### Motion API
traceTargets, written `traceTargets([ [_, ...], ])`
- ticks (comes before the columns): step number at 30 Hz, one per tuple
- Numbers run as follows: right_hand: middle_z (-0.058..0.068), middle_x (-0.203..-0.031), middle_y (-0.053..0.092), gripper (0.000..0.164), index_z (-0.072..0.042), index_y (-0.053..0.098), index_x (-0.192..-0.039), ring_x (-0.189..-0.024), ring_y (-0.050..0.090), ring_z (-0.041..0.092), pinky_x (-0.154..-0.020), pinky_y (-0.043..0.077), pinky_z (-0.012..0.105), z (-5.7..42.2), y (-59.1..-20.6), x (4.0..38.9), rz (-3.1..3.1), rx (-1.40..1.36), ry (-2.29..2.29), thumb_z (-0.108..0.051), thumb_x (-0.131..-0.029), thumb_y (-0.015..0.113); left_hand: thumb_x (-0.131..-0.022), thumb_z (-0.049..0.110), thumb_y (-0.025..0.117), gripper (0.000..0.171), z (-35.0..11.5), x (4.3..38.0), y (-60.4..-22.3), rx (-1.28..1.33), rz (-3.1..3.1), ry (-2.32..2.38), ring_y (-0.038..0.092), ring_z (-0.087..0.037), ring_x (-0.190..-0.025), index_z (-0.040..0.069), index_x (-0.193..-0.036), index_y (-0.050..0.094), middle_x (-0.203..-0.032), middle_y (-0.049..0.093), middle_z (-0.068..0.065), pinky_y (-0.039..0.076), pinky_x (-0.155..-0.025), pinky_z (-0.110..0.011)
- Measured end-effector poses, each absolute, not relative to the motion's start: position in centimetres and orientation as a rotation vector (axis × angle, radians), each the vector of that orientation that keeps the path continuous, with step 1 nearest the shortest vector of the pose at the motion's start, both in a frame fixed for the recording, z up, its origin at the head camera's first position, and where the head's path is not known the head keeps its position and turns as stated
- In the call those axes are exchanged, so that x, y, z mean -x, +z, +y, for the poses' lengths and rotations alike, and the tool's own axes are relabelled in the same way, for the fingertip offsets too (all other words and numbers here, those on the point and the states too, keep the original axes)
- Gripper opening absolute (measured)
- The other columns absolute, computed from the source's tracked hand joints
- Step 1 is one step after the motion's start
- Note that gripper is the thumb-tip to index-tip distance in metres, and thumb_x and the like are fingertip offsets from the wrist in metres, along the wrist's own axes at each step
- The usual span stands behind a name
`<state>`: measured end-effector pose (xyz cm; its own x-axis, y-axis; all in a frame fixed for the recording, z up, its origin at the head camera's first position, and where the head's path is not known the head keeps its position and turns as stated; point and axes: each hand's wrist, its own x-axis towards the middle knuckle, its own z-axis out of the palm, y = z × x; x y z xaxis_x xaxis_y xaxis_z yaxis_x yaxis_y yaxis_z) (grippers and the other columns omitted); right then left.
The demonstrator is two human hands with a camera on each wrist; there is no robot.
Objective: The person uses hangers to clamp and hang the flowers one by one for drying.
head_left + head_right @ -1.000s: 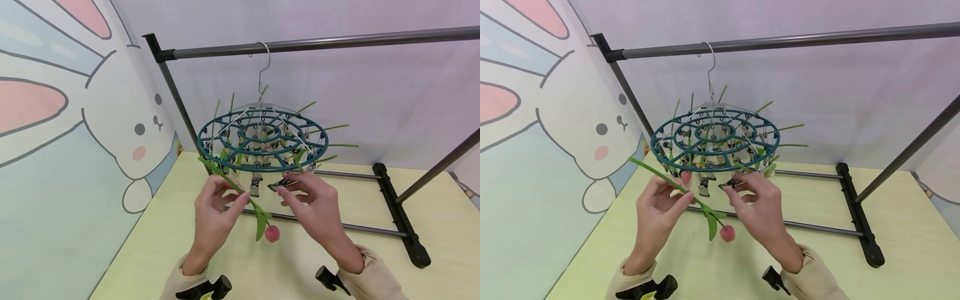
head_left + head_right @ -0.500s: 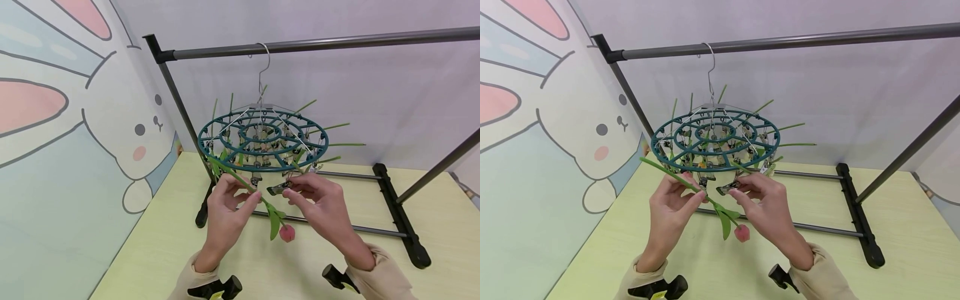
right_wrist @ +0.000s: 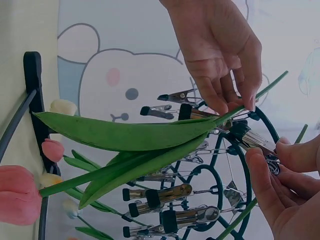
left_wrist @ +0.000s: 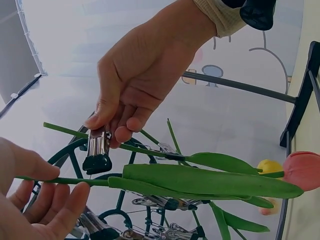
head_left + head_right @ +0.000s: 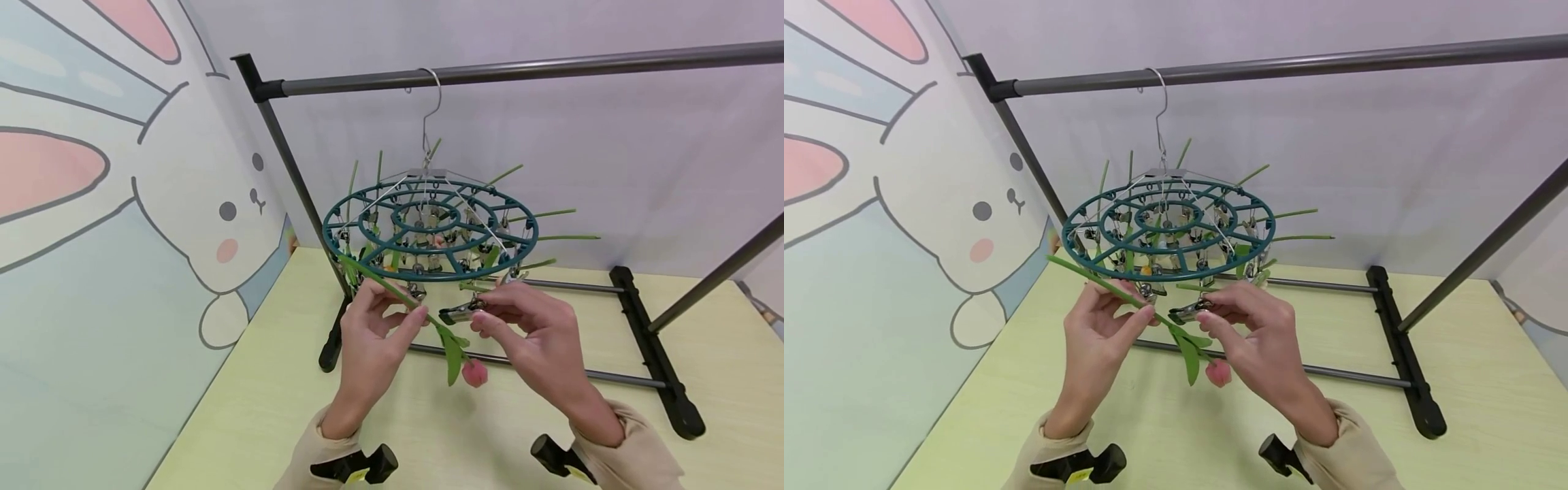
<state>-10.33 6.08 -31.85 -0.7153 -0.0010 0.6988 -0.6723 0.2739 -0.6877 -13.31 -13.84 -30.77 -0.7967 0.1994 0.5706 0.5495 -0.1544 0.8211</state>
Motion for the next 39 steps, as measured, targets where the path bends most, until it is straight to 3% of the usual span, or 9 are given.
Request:
traceTargets([
  [15, 0.008, -0.084, 0.065, 0.023, 0.005, 0.068, -0.095, -0.068, 0.066, 0.014, -0.064, 0.057, 0.027, 6.08, -31.89, 10.6, -1.966, -0.645, 1.488, 0.018, -0.076, 0.068, -0.082, 0.0, 0.071, 0.024, -13.11, 13.24, -30.65, 0.799, -1.896, -1.95, 0.066, -0.024, -0.085, 0.002, -0.099, 0.054, -0.093, 0.062, -0.01, 0.056, -0.08, -0.039],
  [22, 0.008, -0.086, 0.065, 0.027, 0.008, 0.067, -0.098, -0.069, 0.067, 0.014, -0.063, 0.057, 0.027, 6.04, -32.02, 10.85, -1.961, -0.679, 1.518, 0.02, -0.074, 0.068, -0.081, -0.002, 0.071, 0.026, -12.97, 13.2, -30.57, 0.81, -1.878, -1.966, 0.066, -0.025, -0.085, 0.0, -0.1, 0.053, -0.094, 0.061, -0.015, 0.056, -0.08, -0.039],
  [31, 0.003, -0.097, 0.065, 0.024, -0.001, 0.066, -0.106, -0.084, 0.065, 0.013, -0.071, 0.057, 0.025, 6.15, -32.24, 11.0, -2.112, -0.663, 1.462, 0.007, -0.083, 0.066, -0.081, -0.003, 0.072, 0.026, -13.33, 13.26, -30.93, 0.824, -1.9, -1.968, 0.065, -0.025, -0.085, 0.0, -0.099, 0.053, -0.095, 0.059, -0.015, 0.057, -0.077, -0.039],
  [39, -0.001, -0.1, 0.066, 0.027, -0.007, 0.067, -0.11, -0.088, 0.064, 0.012, -0.072, 0.056, 0.022, 6.18, -32.42, 10.75, -2.183, -0.571, 1.397, 0.003, -0.085, 0.067, -0.081, -0.001, 0.072, 0.026, -13.83, 12.99, -31.2, 0.868, -1.958, -1.899, 0.065, -0.023, -0.085, 0.001, -0.1, 0.055, -0.097, 0.059, -0.016, 0.057, -0.075, -0.037],
])
